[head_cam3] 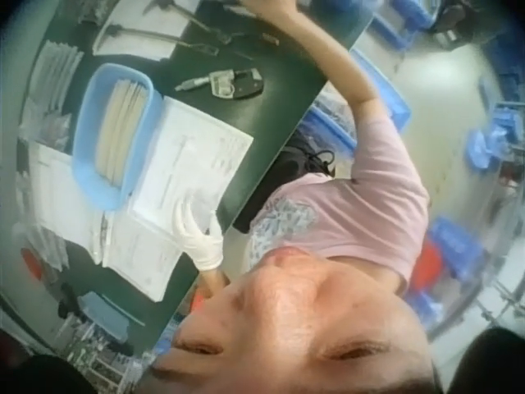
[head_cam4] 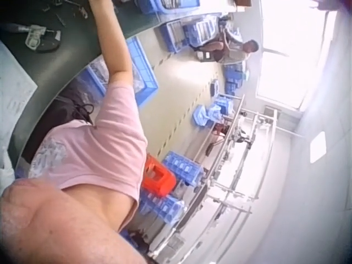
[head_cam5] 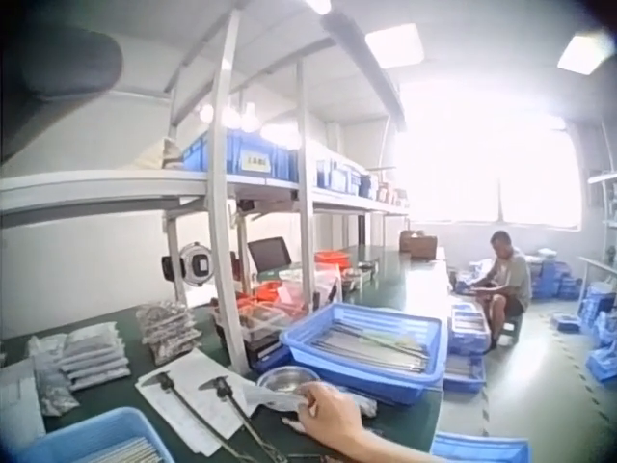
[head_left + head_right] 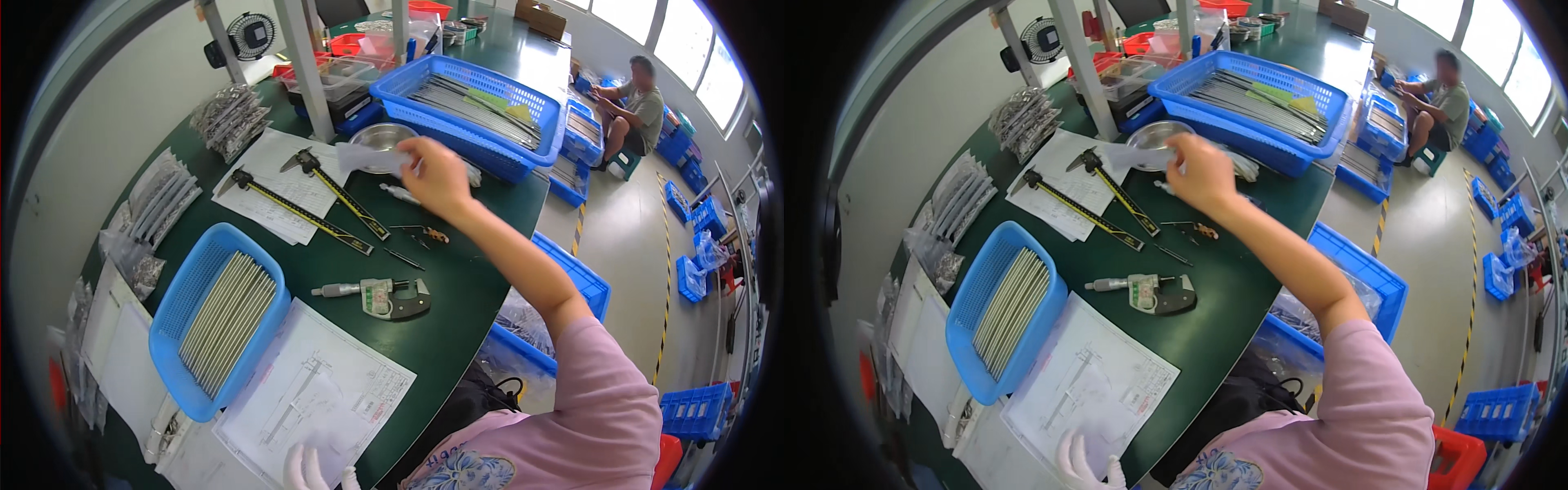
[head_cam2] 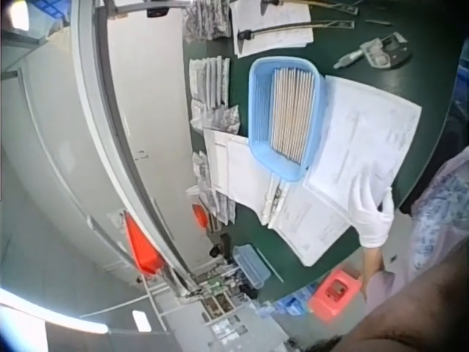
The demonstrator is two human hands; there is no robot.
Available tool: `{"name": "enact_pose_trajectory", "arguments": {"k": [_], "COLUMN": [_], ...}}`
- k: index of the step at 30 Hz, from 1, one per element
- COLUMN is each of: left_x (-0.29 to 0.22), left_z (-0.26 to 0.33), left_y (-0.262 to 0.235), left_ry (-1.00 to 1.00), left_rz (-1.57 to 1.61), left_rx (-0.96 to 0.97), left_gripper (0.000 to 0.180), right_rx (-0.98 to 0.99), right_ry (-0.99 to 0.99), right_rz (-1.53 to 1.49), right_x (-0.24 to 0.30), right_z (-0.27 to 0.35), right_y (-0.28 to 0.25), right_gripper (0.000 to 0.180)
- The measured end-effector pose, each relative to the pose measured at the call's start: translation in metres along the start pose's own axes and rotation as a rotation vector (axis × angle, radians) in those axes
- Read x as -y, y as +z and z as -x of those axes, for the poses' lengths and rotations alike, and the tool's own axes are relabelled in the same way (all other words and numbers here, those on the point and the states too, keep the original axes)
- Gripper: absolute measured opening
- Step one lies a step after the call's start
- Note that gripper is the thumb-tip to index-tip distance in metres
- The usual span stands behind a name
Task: The recorder uses precision measurement tools to check metal rods and records the data on a technical drawing sheet.
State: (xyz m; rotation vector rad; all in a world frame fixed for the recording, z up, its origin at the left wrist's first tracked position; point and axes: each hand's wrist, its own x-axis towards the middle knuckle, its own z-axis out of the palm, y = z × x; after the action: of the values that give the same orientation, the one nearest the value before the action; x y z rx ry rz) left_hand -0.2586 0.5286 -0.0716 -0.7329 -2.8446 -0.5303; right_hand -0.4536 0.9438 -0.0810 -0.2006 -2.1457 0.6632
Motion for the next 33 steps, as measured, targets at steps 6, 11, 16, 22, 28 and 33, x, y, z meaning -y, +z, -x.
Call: {"name": "enact_pose_trajectory", "arguments": {"k": [6,11,16,22,28,33], "left_x": [-0.002,-0.006,-0.008,-0.006,-0.002,-0.001], "left_z": [0.032,0.053,0.048,0.045,0.049,0.056], "left_y": [-0.001,0.016,0.023,0.026,0.027,0.029], "left_ry": [-0.168,-0.324,-0.335,-0.346,-0.331,-0.293], "left_rz": [-0.041,-0.156,-0.139,-0.137,-0.223,-0.283], "left_rx": [-0.315,-0.525,-0.567,-0.585,-0.639,-0.604], "left_gripper": [0.031,0.024,0.021,0.019,0.016,0.013], "right_rx": [-0.095,-0.107,-0.016,-0.164,-0.114,-0.041], "right_ry": [-0.142,-0.341,-0.456,-0.501,-0.656,-0.703], "right_rz": [0.361,0.624,0.666,0.541,0.312,0.328], "right_x": [-0.012,-0.037,-0.060,-0.029,0.009,0.012], "right_z": [-0.037,-0.015,0.010,-0.017,-0.062,-0.092], "right_y": [-0.038,-0.054,-0.064,-0.054,0.024,0.105], "right_gripper": [0.009,0.008,0.007,0.016,0.012,0.006]}}
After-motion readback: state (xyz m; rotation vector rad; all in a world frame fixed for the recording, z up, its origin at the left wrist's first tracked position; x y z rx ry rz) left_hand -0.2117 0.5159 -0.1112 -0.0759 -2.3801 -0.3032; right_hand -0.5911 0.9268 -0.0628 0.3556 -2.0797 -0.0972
